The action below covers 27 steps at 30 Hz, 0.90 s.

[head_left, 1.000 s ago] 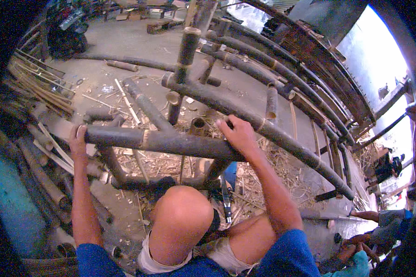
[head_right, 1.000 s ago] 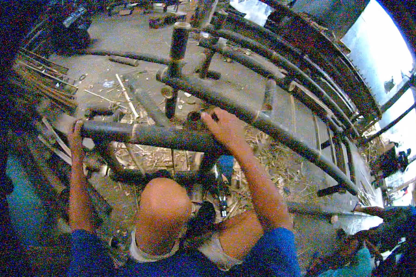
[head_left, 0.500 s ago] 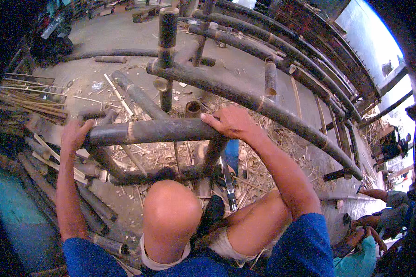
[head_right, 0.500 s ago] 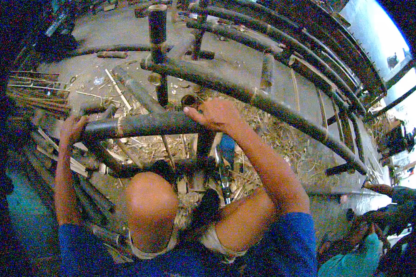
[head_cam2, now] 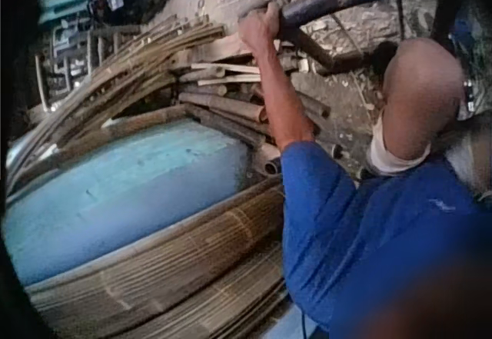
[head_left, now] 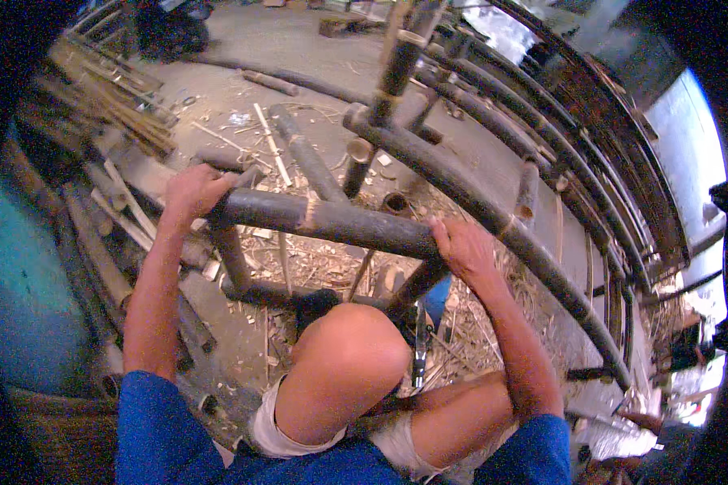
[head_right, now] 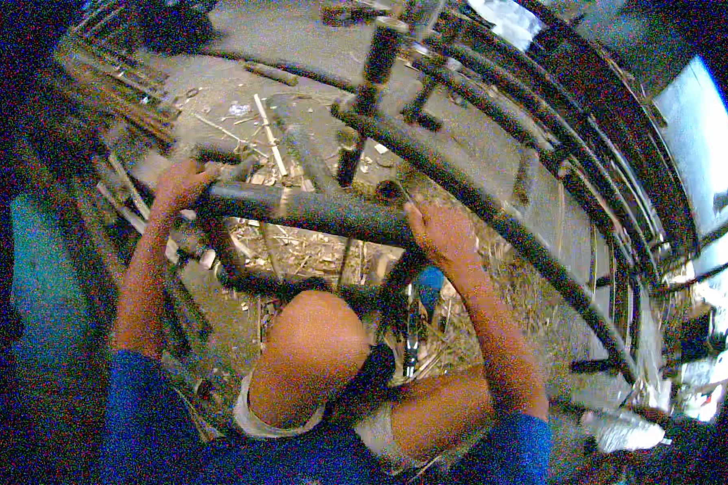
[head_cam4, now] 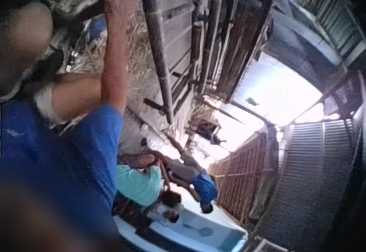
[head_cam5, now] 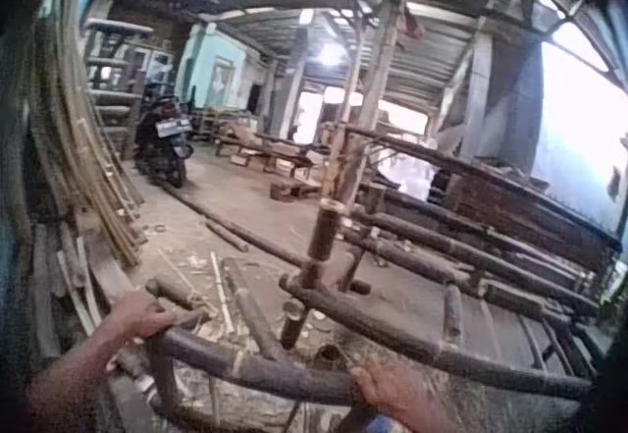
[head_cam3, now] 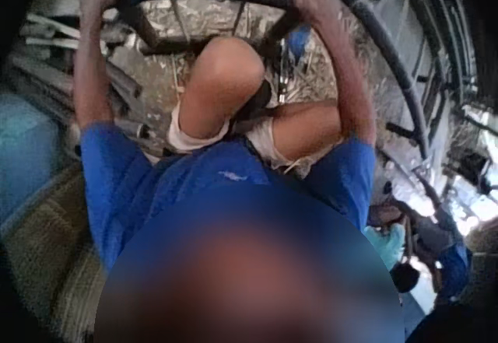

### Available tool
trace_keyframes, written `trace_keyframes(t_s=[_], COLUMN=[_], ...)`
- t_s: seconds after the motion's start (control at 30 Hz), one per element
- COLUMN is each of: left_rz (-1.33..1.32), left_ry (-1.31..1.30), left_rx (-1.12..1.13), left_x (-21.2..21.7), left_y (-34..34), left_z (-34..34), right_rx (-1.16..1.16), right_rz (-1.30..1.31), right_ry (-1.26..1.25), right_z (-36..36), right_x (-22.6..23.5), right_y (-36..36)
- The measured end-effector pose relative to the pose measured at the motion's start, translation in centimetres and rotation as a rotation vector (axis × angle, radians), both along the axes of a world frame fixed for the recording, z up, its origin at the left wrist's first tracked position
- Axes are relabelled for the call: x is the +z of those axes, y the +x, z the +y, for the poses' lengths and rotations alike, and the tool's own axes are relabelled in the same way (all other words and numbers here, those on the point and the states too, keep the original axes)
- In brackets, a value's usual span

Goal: The person assembles a bamboo frame by hand, fitting pre-cut bamboo poles into a ladder-like structure. They repeatedly align and insert pieces, then lift and reposition the frame to continue assembly.

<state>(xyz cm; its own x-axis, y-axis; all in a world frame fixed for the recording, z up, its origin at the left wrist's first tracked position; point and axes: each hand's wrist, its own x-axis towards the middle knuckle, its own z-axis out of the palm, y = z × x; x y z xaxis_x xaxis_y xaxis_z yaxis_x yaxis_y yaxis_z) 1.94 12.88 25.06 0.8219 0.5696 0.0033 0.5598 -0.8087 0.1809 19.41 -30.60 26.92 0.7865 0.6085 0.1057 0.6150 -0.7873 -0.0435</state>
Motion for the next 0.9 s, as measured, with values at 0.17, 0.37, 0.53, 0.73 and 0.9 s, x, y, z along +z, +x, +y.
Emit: trace_keyframes(t_s=[0.17, 0.37, 0.53, 0.73, 0.9], left_rz=[-0.060, -0.051, -0.101, -0.076, -0.080], left_ry=[0.060, 0.019, -0.001, 0.021, 0.026], left_rx=[0.017, 0.040, 0.032, 0.075, 0.091], left_x=[-0.3, 0.1, 0.1, -0.3, -0.5], left_y=[0.4, 0.1, -0.7, -0.9, -1.3], left_z=[-0.8, -1.3, -1.3, -1.7, -2.1], right_rx=[-0.015, -0.012, 0.033, 0.105, 0.131], right_rz=[-0.042, -0.001, -0.052, -0.233, 0.098], right_ry=[0.062, -0.025, 0.291, 0.067, -0.013], right_z=[0.2, -0.1, 4.4, 11.5, 10.4], right_x=[-0.2, -0.7, 6.6, 5.5, -1.3], right_y=[2.1, 2.7, 0.3, -3.3, -3.4])
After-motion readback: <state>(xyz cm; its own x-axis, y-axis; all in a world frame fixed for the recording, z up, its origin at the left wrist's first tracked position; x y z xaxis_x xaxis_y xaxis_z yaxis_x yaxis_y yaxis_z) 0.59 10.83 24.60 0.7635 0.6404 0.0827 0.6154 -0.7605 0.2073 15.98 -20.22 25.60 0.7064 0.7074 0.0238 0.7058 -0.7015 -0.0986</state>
